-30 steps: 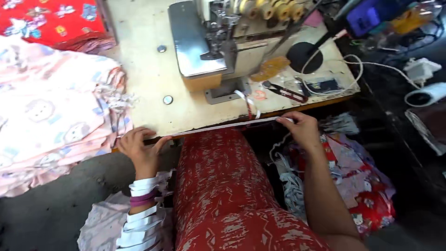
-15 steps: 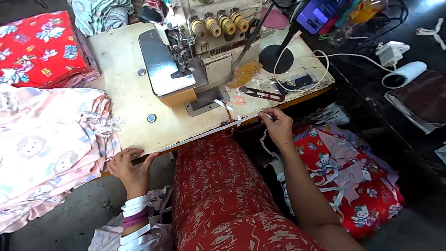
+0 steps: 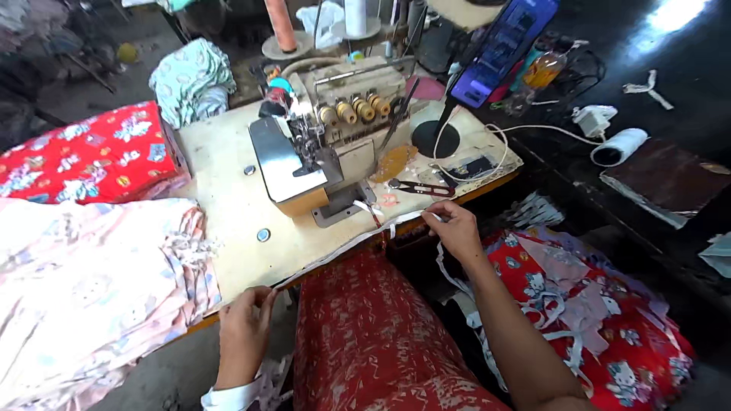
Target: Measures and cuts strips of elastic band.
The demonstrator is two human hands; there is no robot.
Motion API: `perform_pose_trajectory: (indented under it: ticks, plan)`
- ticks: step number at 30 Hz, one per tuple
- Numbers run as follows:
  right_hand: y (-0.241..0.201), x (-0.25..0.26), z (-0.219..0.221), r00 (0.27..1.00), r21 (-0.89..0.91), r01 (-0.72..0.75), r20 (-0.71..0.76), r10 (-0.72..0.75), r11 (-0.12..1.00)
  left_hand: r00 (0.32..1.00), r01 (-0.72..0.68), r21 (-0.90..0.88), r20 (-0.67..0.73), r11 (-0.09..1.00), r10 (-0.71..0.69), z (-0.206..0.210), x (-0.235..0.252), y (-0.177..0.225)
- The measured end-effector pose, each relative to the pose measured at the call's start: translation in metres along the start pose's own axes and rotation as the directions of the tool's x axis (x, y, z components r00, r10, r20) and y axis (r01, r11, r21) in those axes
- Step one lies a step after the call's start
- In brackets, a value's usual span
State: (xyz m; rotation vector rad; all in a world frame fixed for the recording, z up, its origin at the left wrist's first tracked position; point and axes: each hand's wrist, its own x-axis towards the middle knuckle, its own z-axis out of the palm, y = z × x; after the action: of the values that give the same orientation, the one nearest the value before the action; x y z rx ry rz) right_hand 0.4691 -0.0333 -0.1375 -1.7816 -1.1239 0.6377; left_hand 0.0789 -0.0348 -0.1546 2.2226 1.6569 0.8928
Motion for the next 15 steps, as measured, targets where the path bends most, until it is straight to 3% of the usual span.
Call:
perform_pose_trajectory:
  ticks: [2,4,6,8,11,15]
  plan:
    - [-0.024,0.004,-0.012,0.992,0.079,-0.07,0.11,0.061,0.994,0.969,0.153,-0.216,0.223,0.964,-0.104,-0.015,0.003,0.007]
    - [-0.045,0.006,-0.016,0.976,0.139,-0.069,0.214,0.038,0.988,0.93,0.295,-0.556,0.352,0.777,-0.101,-0.021,0.008,0.013]
    - [-0.064,0.003,-0.015,0.946,0.206,-0.032,0.323,-0.037,0.978,0.926,0.302,-0.764,0.377,0.571,0.015,-0.022,0.016,0.024]
    - [-0.078,-0.002,-0.011,0.891,0.271,0.03,0.43,-0.149,0.962,0.898,0.288,-0.824,0.409,0.488,0.161,-0.024,0.023,0.044]
    - [-0.099,-0.006,0.0,0.772,0.373,0.083,0.563,-0.296,0.924,0.865,0.249,-0.845,0.414,0.473,0.285,-0.028,0.039,0.074]
    - [-0.119,-0.011,0.008,0.626,0.425,0.117,0.67,-0.398,0.898,0.864,0.182,-0.806,0.405,0.563,0.3,-0.031,0.057,0.103]
